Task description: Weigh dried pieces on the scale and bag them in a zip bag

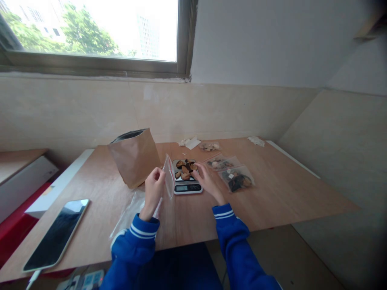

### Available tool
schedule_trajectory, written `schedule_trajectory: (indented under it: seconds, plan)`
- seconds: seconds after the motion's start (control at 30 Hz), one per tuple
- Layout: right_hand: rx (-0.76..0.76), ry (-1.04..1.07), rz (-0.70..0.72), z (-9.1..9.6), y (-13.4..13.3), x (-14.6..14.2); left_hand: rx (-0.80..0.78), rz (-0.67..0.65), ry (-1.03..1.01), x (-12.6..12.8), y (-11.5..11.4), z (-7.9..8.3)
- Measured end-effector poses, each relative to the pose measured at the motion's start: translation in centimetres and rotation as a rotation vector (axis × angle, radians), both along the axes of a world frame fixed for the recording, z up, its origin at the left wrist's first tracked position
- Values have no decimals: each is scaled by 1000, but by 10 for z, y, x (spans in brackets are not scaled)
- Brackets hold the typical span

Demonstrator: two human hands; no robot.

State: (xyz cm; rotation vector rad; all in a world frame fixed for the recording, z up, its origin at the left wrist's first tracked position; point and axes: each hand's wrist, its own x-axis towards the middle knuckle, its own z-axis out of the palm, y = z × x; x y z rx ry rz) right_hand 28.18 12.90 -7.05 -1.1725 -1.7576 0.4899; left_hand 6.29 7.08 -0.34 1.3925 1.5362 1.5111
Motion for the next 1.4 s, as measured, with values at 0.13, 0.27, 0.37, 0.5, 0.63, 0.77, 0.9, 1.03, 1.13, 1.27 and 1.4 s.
schedule_trajectory:
  seconds: [0.13,0.27,0.37,0.5,0.63,0.77,0.9,1.03,1.13,1.27,1.4]
  plan:
    - [20,-245,11,-20,23,10,-46,116,78,-2,15,-11]
    - [4,-281,29,-30,28,9,-52,191,18,-2,21,-25]
    - [46,-265,10,-30,28,8,-63,217,-4,-4,21,-33]
    - [93,-276,-8,-29,29,7,-90,269,45,-11,17,-30]
    - [89,-244,-39,-27,30,7,-126,313,156,-13,15,-22]
    - [63,-31,-149,-6,23,-1,-197,293,270,-7,18,-25]
    - [-169,525,-86,36,2,-34,-189,235,298,2,24,-39]
    - [-560,814,288,67,-18,-78,-138,157,246,7,31,-55]
    - [-643,727,314,68,-19,-95,-43,90,72,7,34,-65]
    - [-568,398,192,51,-8,-97,-9,64,-205,9,32,-73]
    - [-452,22,102,44,1,-96,40,30,-259,13,26,-74]
